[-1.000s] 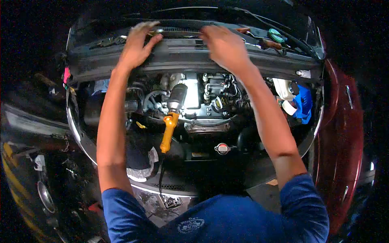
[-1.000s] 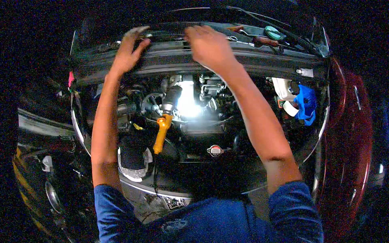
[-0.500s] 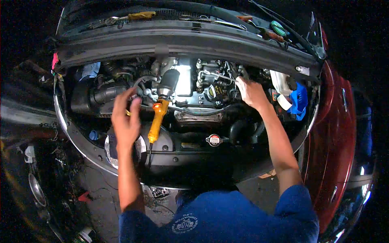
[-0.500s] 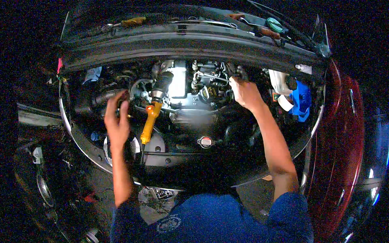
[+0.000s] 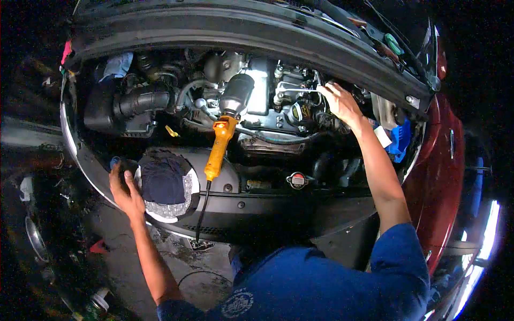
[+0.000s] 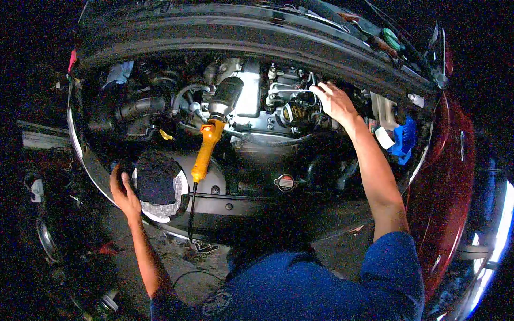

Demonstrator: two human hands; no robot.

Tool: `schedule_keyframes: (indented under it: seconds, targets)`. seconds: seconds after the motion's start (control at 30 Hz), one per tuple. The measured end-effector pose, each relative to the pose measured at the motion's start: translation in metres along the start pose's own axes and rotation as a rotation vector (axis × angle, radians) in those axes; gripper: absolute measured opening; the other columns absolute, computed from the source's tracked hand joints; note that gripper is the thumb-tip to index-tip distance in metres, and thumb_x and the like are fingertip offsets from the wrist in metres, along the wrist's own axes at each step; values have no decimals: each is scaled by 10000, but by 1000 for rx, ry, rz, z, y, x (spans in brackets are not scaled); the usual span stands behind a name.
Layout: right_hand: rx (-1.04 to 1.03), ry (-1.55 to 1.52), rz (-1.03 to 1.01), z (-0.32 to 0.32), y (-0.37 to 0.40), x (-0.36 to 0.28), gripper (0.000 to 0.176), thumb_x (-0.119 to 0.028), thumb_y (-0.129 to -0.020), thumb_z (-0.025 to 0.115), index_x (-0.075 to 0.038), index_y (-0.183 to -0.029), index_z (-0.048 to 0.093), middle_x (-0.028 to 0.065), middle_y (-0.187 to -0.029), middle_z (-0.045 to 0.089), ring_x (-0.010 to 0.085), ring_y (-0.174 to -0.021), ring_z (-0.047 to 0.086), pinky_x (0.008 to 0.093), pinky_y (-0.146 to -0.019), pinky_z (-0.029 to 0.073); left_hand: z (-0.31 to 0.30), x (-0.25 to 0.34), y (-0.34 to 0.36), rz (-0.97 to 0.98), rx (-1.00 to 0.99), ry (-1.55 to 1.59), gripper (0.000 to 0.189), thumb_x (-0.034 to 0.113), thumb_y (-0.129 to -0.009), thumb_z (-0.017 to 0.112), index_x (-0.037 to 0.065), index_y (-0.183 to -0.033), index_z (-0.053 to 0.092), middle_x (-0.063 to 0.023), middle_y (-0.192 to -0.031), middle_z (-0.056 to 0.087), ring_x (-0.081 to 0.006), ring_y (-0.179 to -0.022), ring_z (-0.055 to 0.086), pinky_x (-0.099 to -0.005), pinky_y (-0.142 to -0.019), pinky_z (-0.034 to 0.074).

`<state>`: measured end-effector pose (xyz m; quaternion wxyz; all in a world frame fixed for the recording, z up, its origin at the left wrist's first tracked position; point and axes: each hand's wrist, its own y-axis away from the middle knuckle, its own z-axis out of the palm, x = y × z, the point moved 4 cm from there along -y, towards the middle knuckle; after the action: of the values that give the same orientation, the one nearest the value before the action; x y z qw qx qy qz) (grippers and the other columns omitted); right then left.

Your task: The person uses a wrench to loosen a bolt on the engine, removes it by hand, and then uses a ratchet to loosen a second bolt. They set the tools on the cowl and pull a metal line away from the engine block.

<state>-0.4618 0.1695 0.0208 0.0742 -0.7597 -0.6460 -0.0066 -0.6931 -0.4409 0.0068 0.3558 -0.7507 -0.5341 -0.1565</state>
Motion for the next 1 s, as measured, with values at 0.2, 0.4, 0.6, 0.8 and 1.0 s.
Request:
schedule_keyframes:
  seconds: [0.2,0.4,0.6,0.8,1.0]
  targets:
    - [51,-11,-83,-3,-10,-14,418,-6,-856,589,-92,-1263,620,150,-1161,656,387,-1058,645,442,-969,532,2,-12,3,-18,19,34,398,272,-1044,564,-29,-1297,623,-201,-1361,615,-352,-1320,524,-439,-1165,322]
    - [-18,-71,47,-19,-11,-32,375,-9,-880,559,-96,-1233,652,141,-1076,692,368,-1031,656,437,-924,548,1,-13,2,-21,18,43,400,281,-1044,568,-36,-1279,630,-209,-1360,613,-362,-1310,531,-443,-1163,323]
    - [-1,-237,59,-2,-9,-16,344,-34,-900,594,-90,-1234,657,171,-1072,692,362,-1013,657,427,-891,545,1,-11,3,-101,17,108,372,245,-1039,569,-42,-1269,623,-206,-1311,628,-361,-1275,547,-446,-1140,344]
    - [62,-232,22,5,1,-17,387,2,-892,588,-101,-1260,648,174,-1052,666,366,-1017,641,434,-908,529,16,156,-1,371,-66,165,289,100,-958,611,-25,-1217,644,-196,-1207,663,-375,-1172,601,-452,-1049,432]
    - [70,-257,34,5,2,-21,410,31,-866,581,-79,-1254,650,166,-1034,632,359,-1006,628,437,-919,520,151,320,64,556,-506,574,355,197,-930,666,-25,-1206,643,-213,-1214,619,-382,-1132,599,-468,-1011,478]
